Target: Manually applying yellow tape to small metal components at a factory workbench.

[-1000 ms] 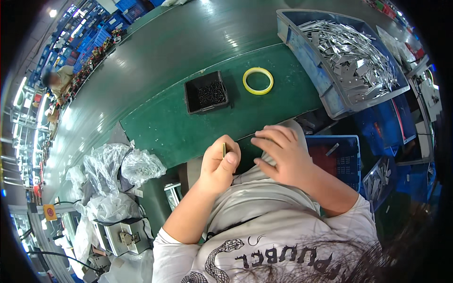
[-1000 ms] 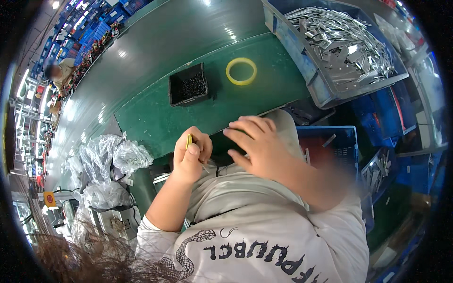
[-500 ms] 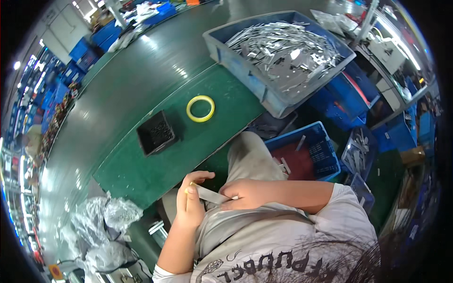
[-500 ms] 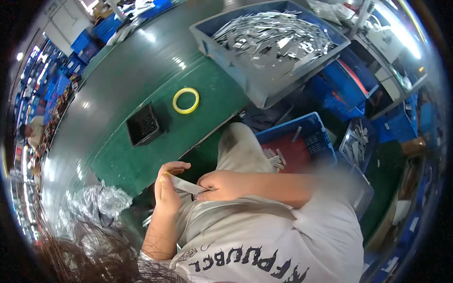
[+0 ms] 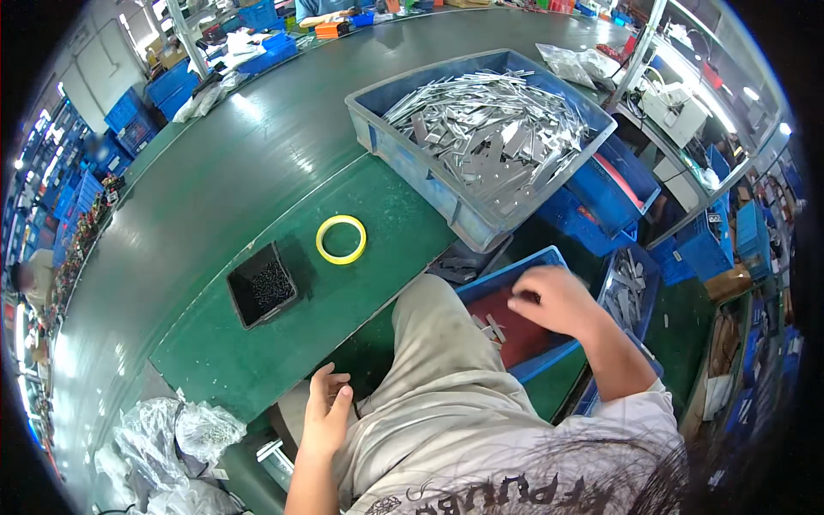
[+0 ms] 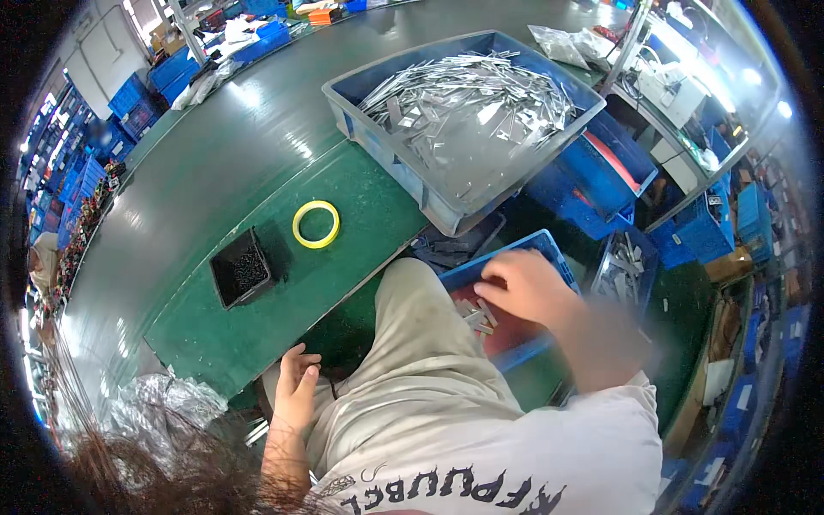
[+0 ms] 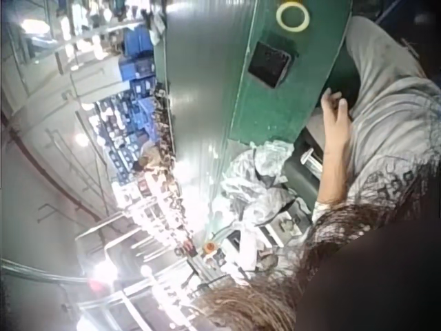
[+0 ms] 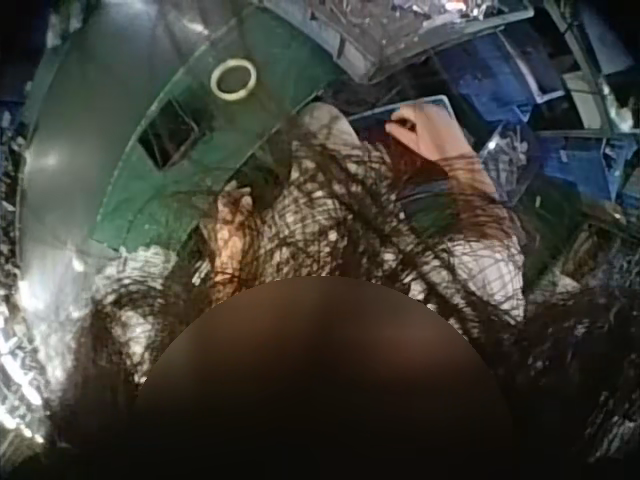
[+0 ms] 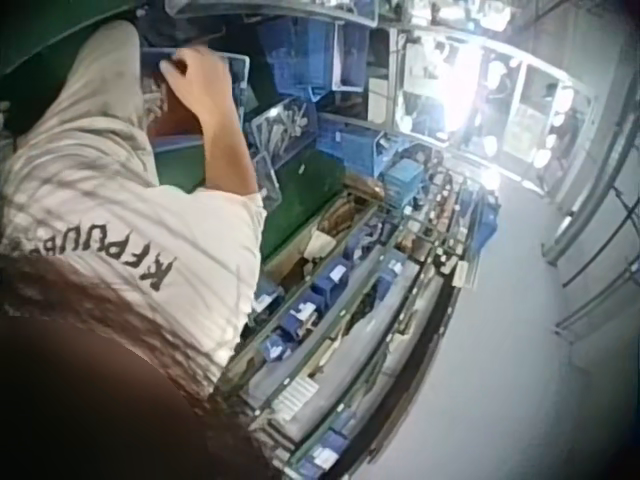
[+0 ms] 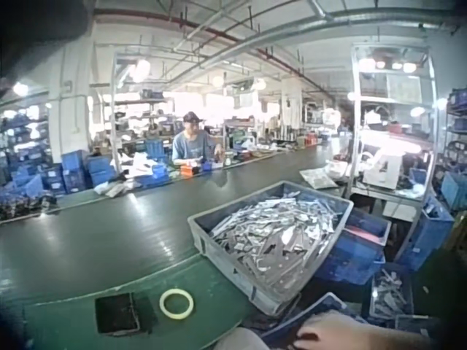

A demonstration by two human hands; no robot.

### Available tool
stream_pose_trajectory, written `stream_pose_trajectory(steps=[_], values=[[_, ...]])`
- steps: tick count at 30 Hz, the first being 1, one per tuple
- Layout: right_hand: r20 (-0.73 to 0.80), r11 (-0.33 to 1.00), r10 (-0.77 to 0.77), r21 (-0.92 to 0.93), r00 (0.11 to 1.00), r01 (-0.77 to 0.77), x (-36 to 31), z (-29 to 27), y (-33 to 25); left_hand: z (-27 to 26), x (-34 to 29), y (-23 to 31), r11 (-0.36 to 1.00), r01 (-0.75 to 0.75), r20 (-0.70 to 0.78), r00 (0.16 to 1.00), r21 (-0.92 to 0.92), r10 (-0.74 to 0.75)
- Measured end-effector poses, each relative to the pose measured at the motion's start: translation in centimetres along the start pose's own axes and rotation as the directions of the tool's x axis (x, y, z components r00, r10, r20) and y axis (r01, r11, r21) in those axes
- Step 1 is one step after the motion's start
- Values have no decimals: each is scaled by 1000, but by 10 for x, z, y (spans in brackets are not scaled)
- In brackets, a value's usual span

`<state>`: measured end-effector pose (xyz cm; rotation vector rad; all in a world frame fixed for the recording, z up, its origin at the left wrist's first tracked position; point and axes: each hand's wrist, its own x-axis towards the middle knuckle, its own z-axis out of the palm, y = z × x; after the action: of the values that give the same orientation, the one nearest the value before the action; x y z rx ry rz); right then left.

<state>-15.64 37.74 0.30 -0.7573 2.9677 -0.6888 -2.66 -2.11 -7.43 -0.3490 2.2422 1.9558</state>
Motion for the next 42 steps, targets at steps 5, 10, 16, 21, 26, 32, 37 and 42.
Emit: stream_pose_trajectory(steps=[5,10,16,21,26,32,37,42], values=[[-454,991,-7,-120,891,-53,87,-40,-6,4,1,10,998,-58,24,998,-5,58],[-199,803,325,-458,925,-380,183,-56,66,6,-4,21,996,32,-33,999,-80,-35],[81,786,427,-526,901,-325,193,-54,78,-14,-20,-2,985,2,-177,984,-175,-34],[101,884,304,-399,947,-241,191,-82,82,-20,-24,-6,991,19,-180,983,-136,-43],[-29,974,223,-39,974,-224,168,-120,59,-17,-13,-10,995,42,-157,986,-96,-57],[-539,873,263,486,800,41,130,-98,-8,-9,-7,-10,983,28,-1,1000,-180,-29],[-109,205,101,975,989,87,78,49,-113,21,0,32,875,-321,47,931,-363,361],[456,-75,-54,885,888,-459,38,129,-182,42,-10,59,571,-314,-257,949,-759,180]])
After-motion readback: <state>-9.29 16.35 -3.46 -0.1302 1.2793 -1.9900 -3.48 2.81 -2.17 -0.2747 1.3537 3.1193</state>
